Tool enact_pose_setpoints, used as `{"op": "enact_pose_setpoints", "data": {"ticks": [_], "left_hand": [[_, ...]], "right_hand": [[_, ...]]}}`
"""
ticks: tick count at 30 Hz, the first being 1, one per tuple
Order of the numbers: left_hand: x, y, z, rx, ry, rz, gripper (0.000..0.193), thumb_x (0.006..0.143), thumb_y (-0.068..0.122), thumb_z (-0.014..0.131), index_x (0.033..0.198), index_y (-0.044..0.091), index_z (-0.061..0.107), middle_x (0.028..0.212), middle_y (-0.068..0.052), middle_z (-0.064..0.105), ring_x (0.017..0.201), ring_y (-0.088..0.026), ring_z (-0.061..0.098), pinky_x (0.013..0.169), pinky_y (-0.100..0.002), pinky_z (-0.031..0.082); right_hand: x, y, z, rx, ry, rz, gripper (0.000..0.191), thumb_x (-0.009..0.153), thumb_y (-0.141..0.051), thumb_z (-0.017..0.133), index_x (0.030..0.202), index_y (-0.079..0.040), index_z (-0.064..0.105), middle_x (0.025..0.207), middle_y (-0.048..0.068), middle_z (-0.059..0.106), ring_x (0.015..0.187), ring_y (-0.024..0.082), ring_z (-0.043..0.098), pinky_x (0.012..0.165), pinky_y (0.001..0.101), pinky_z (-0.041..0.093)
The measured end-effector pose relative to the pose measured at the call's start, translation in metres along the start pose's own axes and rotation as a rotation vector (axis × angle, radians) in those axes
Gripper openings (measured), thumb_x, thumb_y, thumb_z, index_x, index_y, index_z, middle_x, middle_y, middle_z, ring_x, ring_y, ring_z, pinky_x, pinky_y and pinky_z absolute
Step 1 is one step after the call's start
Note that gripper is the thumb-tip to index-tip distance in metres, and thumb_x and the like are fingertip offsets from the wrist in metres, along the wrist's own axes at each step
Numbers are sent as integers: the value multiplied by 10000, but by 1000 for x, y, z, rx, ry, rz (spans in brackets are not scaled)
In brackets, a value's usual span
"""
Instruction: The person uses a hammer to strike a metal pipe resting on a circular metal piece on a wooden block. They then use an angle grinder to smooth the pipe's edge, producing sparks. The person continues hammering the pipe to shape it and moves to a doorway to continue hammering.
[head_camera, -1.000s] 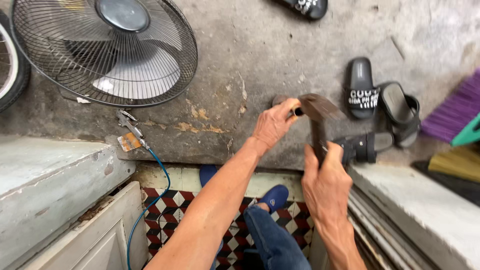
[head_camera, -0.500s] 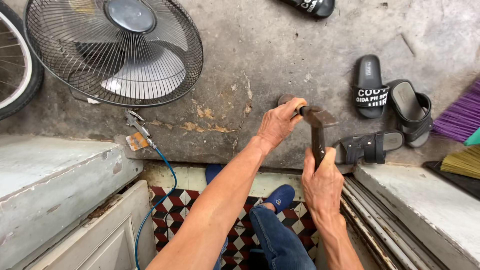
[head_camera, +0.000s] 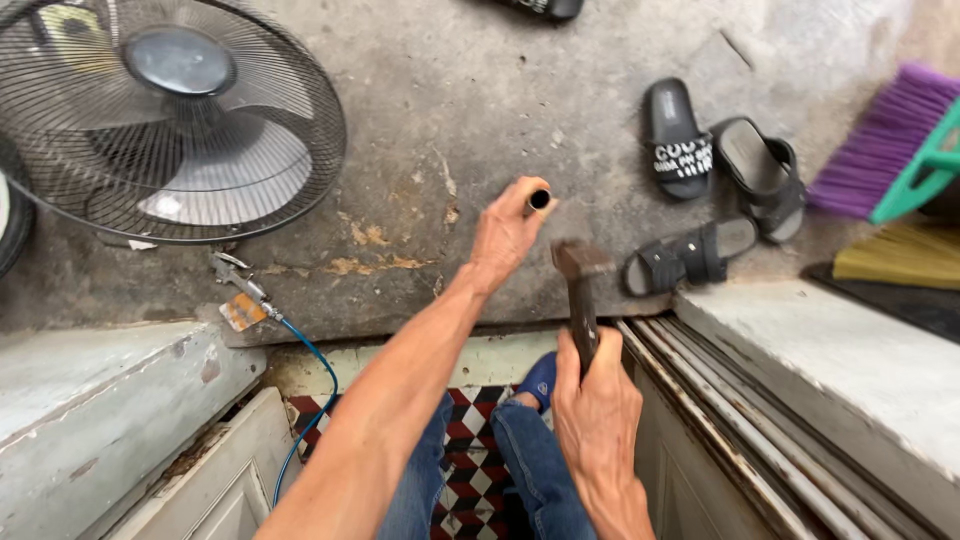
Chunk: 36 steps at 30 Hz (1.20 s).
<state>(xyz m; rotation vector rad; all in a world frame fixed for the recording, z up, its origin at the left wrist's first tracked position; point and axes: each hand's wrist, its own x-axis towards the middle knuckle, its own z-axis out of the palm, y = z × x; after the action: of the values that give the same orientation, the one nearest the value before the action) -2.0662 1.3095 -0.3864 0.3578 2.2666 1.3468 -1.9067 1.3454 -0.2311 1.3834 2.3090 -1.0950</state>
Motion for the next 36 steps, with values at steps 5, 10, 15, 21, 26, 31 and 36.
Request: {"op": "enact_pose_setpoints", "data": {"ticks": [5, 10, 15, 21, 26, 31, 36], "left_hand": [[-11, 13, -35, -161, 149, -231, 240, 983, 259, 721, 1164, 115, 658, 978, -48, 707, 894, -141, 652, 799, -301, 527], [-56, 55, -120, -371, 284, -135, 328, 1057, 326, 656, 1195, 28, 655, 965, -60, 663, 839, -139, 582, 730, -299, 493], [-121, 142, -220, -556, 375, -202, 411, 1042, 429, 550, 1237, 67, 561, 1078, -91, 729, 945, -151, 716, 745, -348, 631], [-207, 224, -298, -775, 375, -224, 495, 1042, 500, 534, 1285, 69, 553, 1080, -129, 710, 979, -210, 727, 754, -380, 638], [-249, 259, -320, -929, 354, -201, 532, 1040, 514, 553, 1330, 68, 531, 1087, -122, 701, 1016, -224, 713, 809, -393, 629], [-268, 270, -334, -1015, 323, -102, 545, 1039, 525, 551, 1354, 83, 509, 1114, -126, 689, 1049, -232, 707, 902, -424, 627], [-287, 286, -318, -1024, 148, -58, 450, 1117, 453, 459, 1370, 81, 479, 1162, -182, 699, 1063, -238, 703, 939, -416, 613]], "right_hand": [[-49, 59, -20, 166, -42, 349, 285, 955, -330, 634, 1027, -56, 602, 668, 163, 670, 546, 276, 654, 500, 425, 493], [-77, 76, -52, 499, -116, 505, 353, 972, -323, 645, 886, 15, 587, 625, 89, 583, 450, 160, 531, 386, 342, 414], [-104, 35, -90, 833, -217, 441, 336, 947, -313, 653, 1044, 0, 579, 772, 135, 642, 458, 163, 507, 372, 336, 387], [-148, -35, -129, 1235, -380, 298, 541, 953, -483, 611, 1251, -35, 556, 993, 153, 713, 514, 122, 516, 412, 283, 413], [-186, -72, -154, 1486, -702, 17, 678, 1118, -606, 583, 1107, 70, 623, 696, 115, 576, 491, 128, 502, 405, 271, 408], [-214, -88, -165, 1375, -661, 110, 533, 1002, -529, 593, 1085, -5, 653, 736, 83, 627, 459, 82, 464, 372, 238, 374], [-219, -91, -170, 1389, -688, -5, 480, 1004, -447, 628, 1057, 30, 642, 778, 155, 673, 467, 88, 478, 370, 238, 375]]}}
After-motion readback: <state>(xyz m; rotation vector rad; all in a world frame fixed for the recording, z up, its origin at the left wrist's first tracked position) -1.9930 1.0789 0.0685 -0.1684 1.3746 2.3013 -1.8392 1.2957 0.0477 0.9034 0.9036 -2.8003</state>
